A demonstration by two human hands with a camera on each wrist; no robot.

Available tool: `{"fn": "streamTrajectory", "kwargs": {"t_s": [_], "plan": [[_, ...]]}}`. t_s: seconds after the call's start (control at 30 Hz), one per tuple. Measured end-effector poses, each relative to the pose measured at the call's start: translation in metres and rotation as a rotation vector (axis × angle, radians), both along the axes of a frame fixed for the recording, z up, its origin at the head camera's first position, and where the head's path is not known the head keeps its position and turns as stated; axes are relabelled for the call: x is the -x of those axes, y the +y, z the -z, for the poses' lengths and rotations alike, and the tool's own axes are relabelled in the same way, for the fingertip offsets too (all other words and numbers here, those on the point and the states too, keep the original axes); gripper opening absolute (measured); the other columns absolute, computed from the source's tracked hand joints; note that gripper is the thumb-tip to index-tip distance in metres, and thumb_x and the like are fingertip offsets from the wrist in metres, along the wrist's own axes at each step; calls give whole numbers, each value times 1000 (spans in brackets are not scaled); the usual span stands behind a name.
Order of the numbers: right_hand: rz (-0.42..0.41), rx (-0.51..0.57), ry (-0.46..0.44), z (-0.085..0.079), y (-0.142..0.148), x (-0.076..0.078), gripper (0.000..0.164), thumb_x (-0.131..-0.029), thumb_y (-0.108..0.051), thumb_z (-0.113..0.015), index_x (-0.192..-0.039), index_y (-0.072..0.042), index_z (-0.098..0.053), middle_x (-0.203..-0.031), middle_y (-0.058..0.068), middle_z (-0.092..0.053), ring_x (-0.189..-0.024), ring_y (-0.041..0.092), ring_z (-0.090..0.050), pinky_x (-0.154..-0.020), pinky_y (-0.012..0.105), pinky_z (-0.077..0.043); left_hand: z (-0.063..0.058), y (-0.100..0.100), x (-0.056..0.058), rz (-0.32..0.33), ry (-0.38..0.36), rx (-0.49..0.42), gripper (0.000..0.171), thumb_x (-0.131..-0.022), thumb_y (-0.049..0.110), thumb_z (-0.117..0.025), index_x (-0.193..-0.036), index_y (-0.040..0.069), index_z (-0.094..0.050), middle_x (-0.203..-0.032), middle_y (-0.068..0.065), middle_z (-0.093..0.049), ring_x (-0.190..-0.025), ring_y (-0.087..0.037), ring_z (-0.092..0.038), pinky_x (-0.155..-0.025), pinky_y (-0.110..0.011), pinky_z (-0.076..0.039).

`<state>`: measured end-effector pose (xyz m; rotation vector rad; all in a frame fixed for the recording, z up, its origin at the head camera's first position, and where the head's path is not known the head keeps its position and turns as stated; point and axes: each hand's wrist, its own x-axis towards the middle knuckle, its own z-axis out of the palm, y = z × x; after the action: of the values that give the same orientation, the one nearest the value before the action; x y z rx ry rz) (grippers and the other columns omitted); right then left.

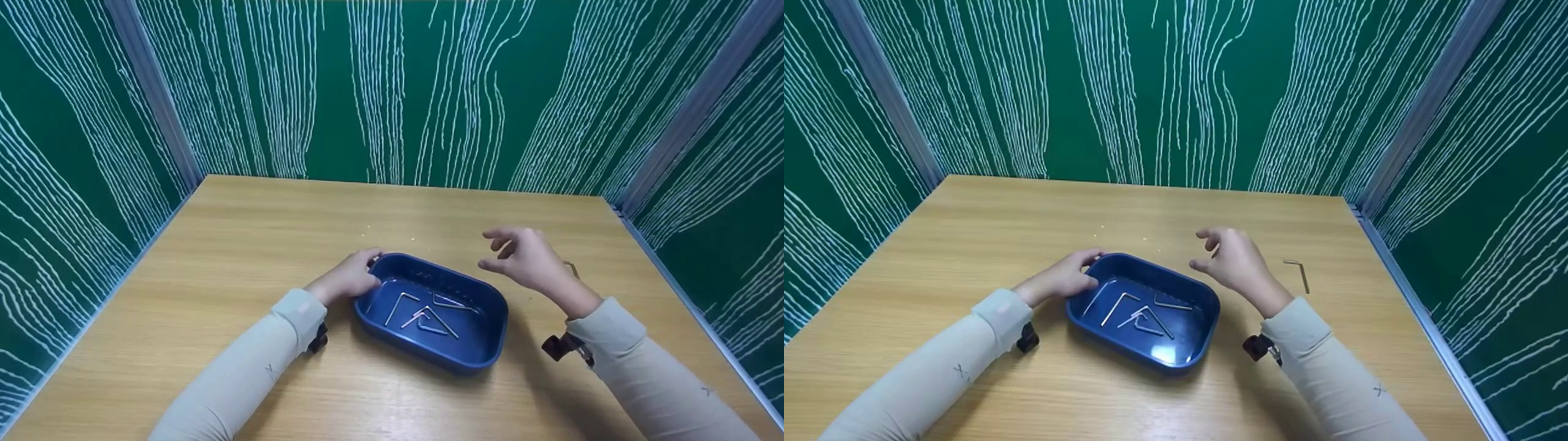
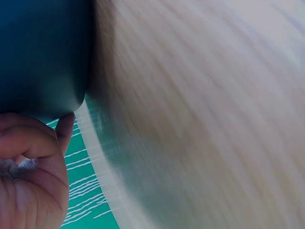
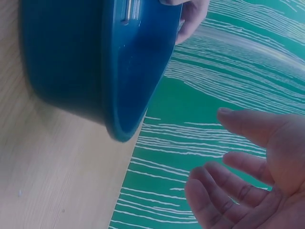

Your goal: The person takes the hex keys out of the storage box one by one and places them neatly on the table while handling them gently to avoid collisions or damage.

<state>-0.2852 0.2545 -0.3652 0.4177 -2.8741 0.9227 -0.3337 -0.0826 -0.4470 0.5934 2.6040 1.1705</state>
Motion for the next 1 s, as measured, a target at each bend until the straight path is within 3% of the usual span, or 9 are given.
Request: {"fn": "streamTrajectory", "kwargs": {"t_s": [0.5, 1.0], "plan": [[-47, -25, 3, 0, -17, -8, 50, -89, -14, -89, -135, -1, -73, -115, 23, -76, -97, 36, -77, -79, 49, -67, 0, 0, 0, 6, 19, 1, 52, -89, -1, -64, -140, 5, -62, -139, -22, -69, -127, -37, -65, -110, -53, -55], [-144, -3, 27, 7, -31, -14, 49, -87, -11, -89, -132, 4, -73, -111, 24, -77, -92, 35, -76, -78, 50, -66, 0, -1, 0, 9, -4, 2, 54, -89, 0, -63, -143, 5, -60, -143, -23, -67, -128, -37, -64, -109, -53, -56]]}}
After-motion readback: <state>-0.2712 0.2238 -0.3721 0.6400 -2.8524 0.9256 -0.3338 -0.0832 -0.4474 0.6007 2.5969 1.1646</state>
